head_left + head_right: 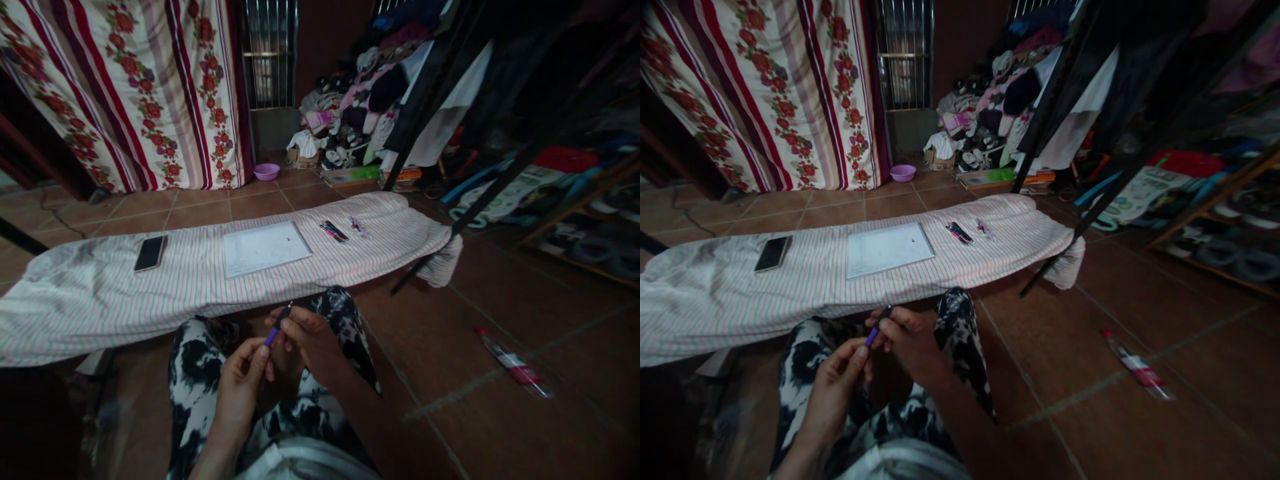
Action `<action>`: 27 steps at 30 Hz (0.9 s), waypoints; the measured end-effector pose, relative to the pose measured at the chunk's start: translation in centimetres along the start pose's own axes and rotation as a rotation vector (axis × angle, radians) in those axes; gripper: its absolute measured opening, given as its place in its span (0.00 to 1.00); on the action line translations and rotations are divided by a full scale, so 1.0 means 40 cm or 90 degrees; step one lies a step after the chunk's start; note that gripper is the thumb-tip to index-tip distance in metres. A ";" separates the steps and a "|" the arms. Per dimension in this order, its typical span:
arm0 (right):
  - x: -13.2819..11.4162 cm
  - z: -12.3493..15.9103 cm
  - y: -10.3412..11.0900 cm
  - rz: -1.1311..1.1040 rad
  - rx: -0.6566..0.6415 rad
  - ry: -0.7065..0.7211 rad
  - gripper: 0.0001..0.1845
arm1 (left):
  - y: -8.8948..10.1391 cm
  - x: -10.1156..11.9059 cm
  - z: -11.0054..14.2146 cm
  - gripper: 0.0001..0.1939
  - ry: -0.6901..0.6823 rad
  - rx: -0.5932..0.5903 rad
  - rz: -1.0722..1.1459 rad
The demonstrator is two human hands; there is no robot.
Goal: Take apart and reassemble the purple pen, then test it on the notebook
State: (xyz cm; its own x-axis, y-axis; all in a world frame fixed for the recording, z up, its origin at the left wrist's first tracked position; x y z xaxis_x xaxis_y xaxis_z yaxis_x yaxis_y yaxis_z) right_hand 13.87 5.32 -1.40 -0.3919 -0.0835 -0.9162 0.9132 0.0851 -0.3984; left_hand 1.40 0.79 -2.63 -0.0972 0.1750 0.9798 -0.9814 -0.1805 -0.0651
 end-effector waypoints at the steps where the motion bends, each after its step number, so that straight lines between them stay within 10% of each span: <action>1: 0.000 -0.001 -0.002 0.004 0.008 -0.006 0.10 | 0.001 0.002 0.000 0.17 -0.009 0.005 -0.007; 27: -0.002 0.002 -0.011 -0.029 0.042 -0.020 0.07 | -0.002 -0.002 0.002 0.18 -0.004 0.031 0.008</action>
State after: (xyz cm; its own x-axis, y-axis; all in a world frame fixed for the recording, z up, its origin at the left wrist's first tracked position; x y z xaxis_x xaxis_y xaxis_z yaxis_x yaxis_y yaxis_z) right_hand 13.52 5.22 -1.13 -0.4307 -0.1164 -0.8949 0.9002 0.0149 -0.4352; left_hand 1.52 0.73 -2.68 -0.1077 0.1659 0.9802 -0.9711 -0.2290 -0.0679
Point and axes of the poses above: each hand's wrist, its own z-axis away from the middle knuckle, its own y-axis out of the back of the hand, x = y × z, the point moved 3 cm from there along -z, towards the middle knuckle, and after that the axes turned 7 degrees about x, right-handed, at the moved point
